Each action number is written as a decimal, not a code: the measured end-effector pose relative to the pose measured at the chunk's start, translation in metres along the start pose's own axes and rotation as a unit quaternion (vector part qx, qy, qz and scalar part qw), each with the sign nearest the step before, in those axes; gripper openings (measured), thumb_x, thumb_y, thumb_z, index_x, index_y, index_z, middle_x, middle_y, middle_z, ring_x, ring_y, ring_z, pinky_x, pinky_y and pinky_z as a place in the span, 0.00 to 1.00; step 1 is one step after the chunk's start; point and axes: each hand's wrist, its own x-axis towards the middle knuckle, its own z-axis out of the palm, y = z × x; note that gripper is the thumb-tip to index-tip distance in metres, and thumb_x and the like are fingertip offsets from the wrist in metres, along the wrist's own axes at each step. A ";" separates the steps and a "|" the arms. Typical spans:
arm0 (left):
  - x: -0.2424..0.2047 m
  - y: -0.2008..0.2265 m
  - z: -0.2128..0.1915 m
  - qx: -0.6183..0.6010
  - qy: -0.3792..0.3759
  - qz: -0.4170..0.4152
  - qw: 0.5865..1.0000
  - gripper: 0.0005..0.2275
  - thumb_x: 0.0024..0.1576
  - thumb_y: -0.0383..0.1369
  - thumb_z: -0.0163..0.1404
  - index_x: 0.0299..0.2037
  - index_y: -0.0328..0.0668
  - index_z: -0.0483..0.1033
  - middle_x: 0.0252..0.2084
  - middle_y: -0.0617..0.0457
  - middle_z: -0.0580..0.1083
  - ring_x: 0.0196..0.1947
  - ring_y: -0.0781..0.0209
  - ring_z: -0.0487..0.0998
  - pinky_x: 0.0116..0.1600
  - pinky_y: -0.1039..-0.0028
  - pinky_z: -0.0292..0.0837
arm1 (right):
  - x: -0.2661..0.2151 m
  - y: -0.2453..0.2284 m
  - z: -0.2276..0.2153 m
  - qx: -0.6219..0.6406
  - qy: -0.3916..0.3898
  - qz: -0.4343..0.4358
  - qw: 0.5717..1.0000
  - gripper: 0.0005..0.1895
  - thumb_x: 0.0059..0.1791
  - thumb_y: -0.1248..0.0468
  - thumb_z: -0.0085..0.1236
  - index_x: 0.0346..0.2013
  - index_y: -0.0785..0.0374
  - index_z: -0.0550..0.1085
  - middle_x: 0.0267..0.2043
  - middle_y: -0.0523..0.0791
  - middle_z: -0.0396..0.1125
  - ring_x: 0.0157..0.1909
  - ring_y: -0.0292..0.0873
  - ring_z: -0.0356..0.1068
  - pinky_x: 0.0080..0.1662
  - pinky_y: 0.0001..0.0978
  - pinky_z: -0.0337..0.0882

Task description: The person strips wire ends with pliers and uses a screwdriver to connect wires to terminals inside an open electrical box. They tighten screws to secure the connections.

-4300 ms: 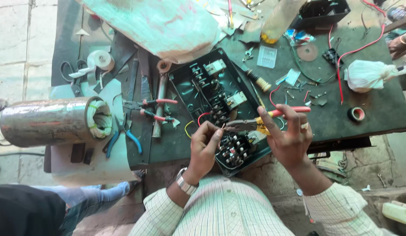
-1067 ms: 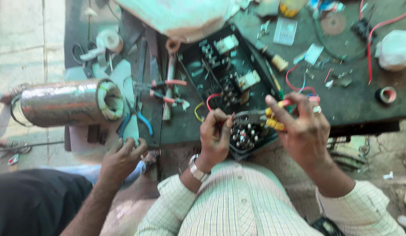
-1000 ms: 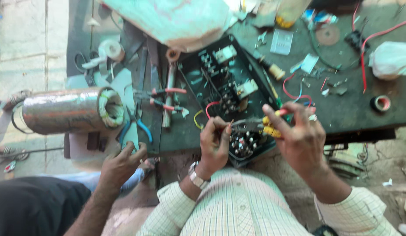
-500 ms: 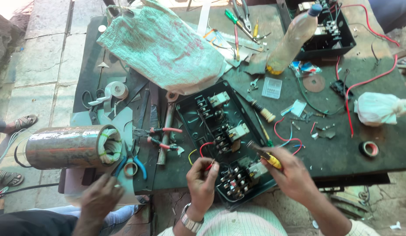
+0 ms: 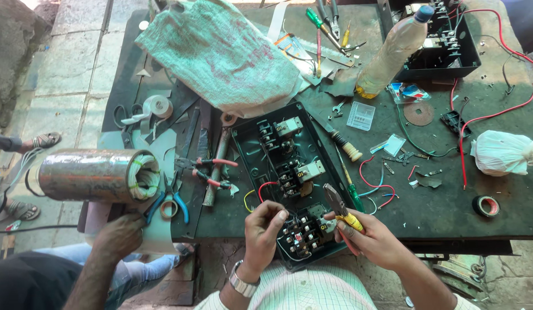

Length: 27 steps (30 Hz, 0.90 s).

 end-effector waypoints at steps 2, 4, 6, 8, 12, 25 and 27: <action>0.003 0.001 -0.001 -0.008 -0.017 0.003 1.000 0.06 0.63 0.30 0.51 0.40 0.32 0.75 0.34 0.57 0.73 0.35 0.73 0.70 0.39 0.81 0.65 | -0.003 -0.002 0.005 -0.066 0.021 -0.025 0.997 0.20 0.54 0.61 0.51 0.60 0.60 0.75 0.30 0.43 0.68 0.25 0.31 0.60 0.29 0.24 0.63; 0.002 0.001 -0.001 -0.028 -0.028 0.017 0.999 0.06 0.65 0.30 0.49 0.43 0.33 0.72 0.36 0.58 0.71 0.37 0.74 0.68 0.41 0.82 0.64 | -0.009 -0.005 0.010 -0.161 0.053 -0.067 0.983 0.21 0.53 0.62 0.54 0.61 0.58 0.74 0.31 0.43 0.67 0.31 0.31 0.60 0.33 0.25 0.66; 0.001 0.001 -0.001 -0.049 -0.029 -0.014 0.998 0.05 0.64 0.29 0.48 0.43 0.35 0.70 0.35 0.59 0.70 0.35 0.76 0.66 0.39 0.83 0.62 | -0.015 -0.012 0.015 -0.263 0.089 -0.152 0.949 0.21 0.51 0.64 0.57 0.60 0.57 0.72 0.36 0.42 0.71 0.37 0.34 0.69 0.39 0.29 0.70; 0.001 0.000 -0.002 -0.078 -0.038 -0.039 0.995 0.04 0.63 0.29 0.47 0.43 0.36 0.68 0.34 0.60 0.68 0.32 0.76 0.63 0.36 0.83 0.59 | -0.020 -0.022 0.019 -0.379 0.139 -0.209 0.891 0.27 0.45 0.67 0.59 0.61 0.54 0.72 0.43 0.44 0.72 0.41 0.41 0.72 0.43 0.34 0.72; 0.001 -0.002 -0.008 -0.125 -0.079 -0.035 0.988 0.05 0.62 0.27 0.43 0.45 0.35 0.68 0.33 0.61 0.65 0.30 0.76 0.60 0.34 0.83 0.55 | -0.031 -0.046 0.024 -0.581 0.247 -0.244 0.736 0.38 0.38 0.67 0.66 0.63 0.46 0.74 0.54 0.47 0.66 0.45 0.50 0.70 0.43 0.42 0.69; 0.002 0.003 -0.010 -0.088 -0.082 -0.006 0.993 0.04 0.59 0.26 0.46 0.41 0.36 0.67 0.36 0.57 0.70 0.37 0.74 0.69 0.43 0.81 0.65 | -0.018 -0.071 0.047 -0.668 0.273 -0.314 0.617 0.35 0.42 0.61 0.72 0.64 0.43 0.75 0.58 0.44 0.64 0.52 0.46 0.70 0.42 0.41 0.67; 0.002 0.000 -0.011 -0.078 -0.075 -0.004 0.994 0.03 0.59 0.26 0.47 0.40 0.36 0.68 0.35 0.56 0.71 0.36 0.73 0.69 0.43 0.81 0.65 | -0.018 -0.071 0.048 -0.674 0.272 -0.311 0.613 0.35 0.42 0.62 0.72 0.65 0.43 0.75 0.58 0.44 0.64 0.52 0.45 0.70 0.43 0.41 0.67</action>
